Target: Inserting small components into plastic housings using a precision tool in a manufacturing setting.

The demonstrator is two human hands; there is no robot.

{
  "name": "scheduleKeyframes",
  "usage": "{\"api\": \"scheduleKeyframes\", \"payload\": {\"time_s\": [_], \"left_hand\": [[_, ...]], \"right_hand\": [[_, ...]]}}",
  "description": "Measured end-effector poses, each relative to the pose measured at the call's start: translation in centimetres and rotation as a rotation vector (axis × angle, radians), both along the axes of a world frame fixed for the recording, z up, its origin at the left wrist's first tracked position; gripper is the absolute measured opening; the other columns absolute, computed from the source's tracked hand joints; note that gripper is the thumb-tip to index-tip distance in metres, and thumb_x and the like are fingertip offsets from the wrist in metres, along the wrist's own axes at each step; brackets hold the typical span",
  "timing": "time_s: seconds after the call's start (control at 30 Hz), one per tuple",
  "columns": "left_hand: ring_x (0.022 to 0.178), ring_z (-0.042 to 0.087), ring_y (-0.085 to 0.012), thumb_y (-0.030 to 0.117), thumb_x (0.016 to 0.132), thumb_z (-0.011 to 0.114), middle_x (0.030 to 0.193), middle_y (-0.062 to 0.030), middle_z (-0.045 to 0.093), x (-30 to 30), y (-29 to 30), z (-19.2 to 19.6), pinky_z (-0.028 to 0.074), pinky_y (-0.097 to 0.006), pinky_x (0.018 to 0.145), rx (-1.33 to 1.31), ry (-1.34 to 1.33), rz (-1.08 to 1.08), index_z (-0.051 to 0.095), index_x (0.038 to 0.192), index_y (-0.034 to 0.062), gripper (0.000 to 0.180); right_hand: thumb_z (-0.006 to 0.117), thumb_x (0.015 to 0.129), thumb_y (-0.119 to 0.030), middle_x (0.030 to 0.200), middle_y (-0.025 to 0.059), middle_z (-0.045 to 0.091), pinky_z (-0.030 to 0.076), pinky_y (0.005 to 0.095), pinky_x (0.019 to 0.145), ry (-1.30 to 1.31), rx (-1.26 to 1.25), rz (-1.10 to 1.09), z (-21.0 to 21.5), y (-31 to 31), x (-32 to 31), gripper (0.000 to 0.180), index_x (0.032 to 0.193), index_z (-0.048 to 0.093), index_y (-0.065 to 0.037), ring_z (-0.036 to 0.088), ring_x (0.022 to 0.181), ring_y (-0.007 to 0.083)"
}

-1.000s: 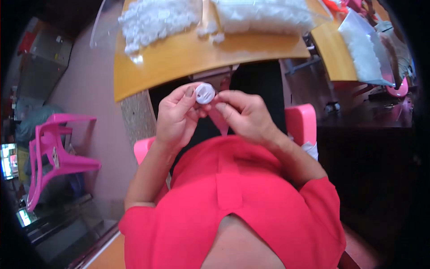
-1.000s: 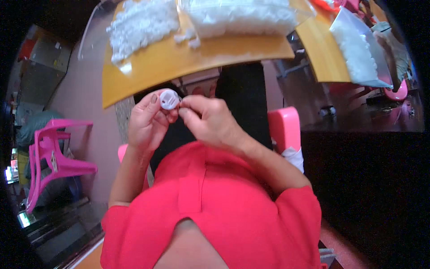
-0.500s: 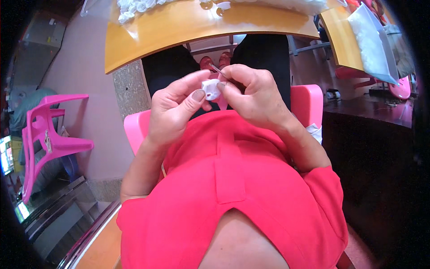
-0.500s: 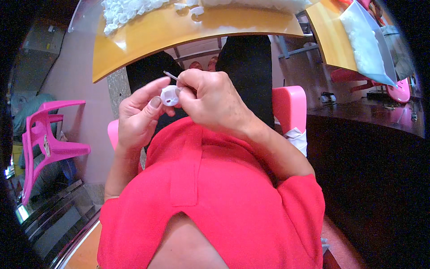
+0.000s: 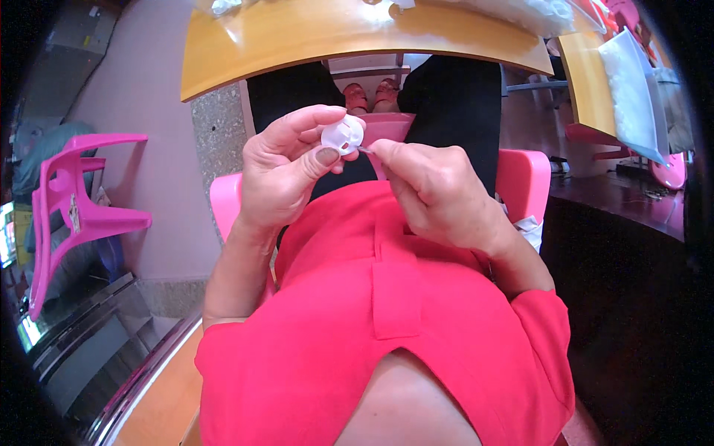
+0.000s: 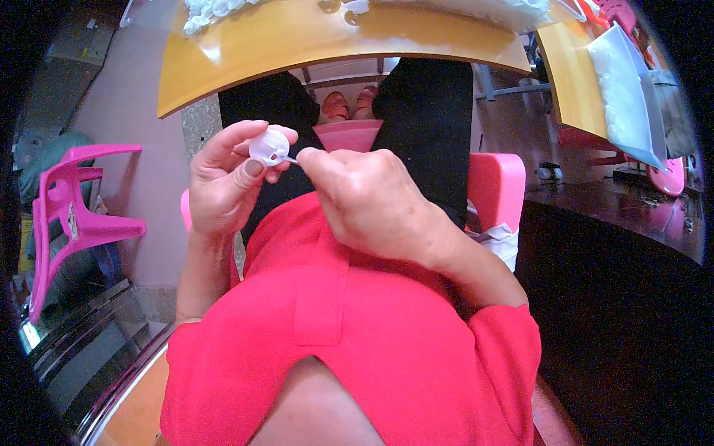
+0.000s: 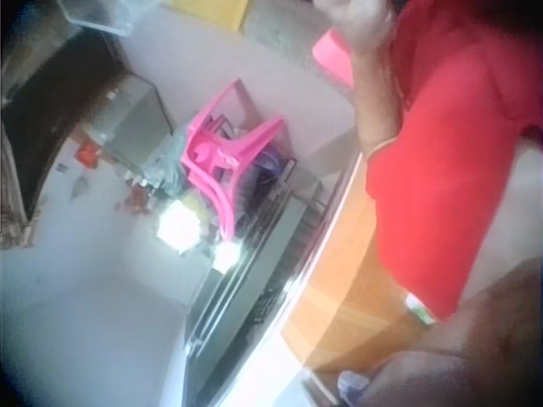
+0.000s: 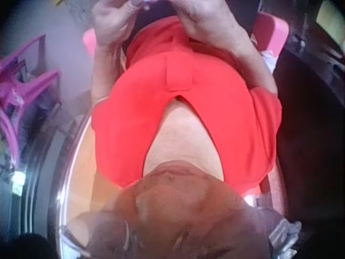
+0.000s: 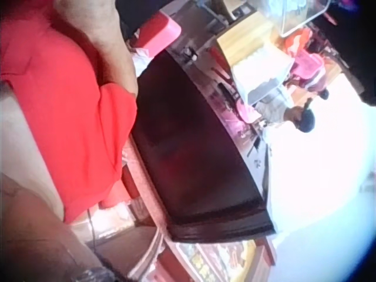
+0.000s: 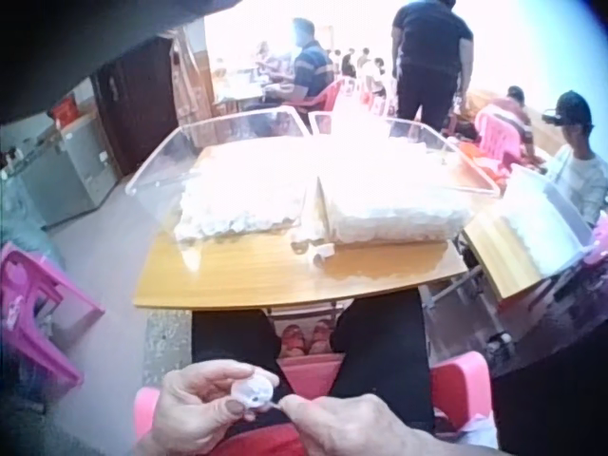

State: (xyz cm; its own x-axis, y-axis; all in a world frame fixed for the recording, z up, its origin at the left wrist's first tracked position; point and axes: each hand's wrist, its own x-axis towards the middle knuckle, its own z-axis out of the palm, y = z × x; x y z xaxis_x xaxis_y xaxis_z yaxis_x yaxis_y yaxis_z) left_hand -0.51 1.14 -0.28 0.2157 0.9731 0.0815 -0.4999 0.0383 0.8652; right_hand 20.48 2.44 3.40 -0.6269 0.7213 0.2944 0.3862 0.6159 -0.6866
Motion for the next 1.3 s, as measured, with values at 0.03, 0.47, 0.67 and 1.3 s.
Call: {"api": "scheduleKeyframes", "payload": {"time_s": [0.03, 0.47, 0.67, 1.3], "left_hand": [[0.089, 0.064, -0.0194, 0.005, 0.085, 0.066, 0.107, -0.0163, 0.065, 0.0, -0.2, 0.0, 0.053, -0.026, 0.073, 0.009, 0.001, 0.015, 0.055, 0.123, -0.0022, 0.04], [0.09, 0.064, -0.0162, 0.001, 0.086, 0.064, 0.109, -0.0148, 0.064, 0.2, -0.6, 0.2, 0.053, -0.025, 0.074, 0.042, 0.134, 0.038, 0.056, 0.12, -0.0016, 0.034], [0.09, 0.063, -0.0161, 0.002, 0.088, 0.062, 0.11, -0.015, 0.064, 0.5, -0.6, 0.1, 0.053, -0.026, 0.075, 0.054, 0.042, 0.025, 0.056, 0.12, -0.0013, 0.032], [0.096, 0.063, -0.0265, 0.009, 0.095, 0.052, 0.119, -0.0272, 0.057, 1.1, -0.7, -0.3, 0.054, -0.033, 0.08, -0.129, -0.065, 0.048, 0.052, 0.127, -0.0005, 0.033]], "right_hand": [[0.058, 0.078, 0.009, 0.079, 0.0188, 0.062, 0.051, 0.0344, 0.057, -0.028, -0.005, 0.004, 0.1, -0.1, -0.2, 0.031, 0.109, 0.057, 0.006, 0.065, 0.067, 0.0315], [0.058, 0.078, 0.009, 0.075, 0.0174, 0.061, 0.05, 0.0344, 0.054, -0.09, -0.007, -0.004, 0.1, 0.0, -0.4, 0.036, 0.113, 0.057, 0.004, 0.064, 0.063, 0.0293], [0.056, 0.081, 0.01, 0.074, 0.0174, 0.06, 0.049, 0.0297, 0.057, 0.124, -0.126, 0.044, -0.1, 0.3, -0.4, 0.035, 0.115, 0.058, 0.004, 0.064, 0.065, 0.0259], [0.054, 0.082, 0.008, 0.077, 0.022, 0.062, 0.051, 0.0357, 0.058, -0.118, -0.063, -0.092, 0.7, 0.0, -0.2, 0.026, 0.107, 0.06, 0.006, 0.065, 0.069, 0.0338]]}}
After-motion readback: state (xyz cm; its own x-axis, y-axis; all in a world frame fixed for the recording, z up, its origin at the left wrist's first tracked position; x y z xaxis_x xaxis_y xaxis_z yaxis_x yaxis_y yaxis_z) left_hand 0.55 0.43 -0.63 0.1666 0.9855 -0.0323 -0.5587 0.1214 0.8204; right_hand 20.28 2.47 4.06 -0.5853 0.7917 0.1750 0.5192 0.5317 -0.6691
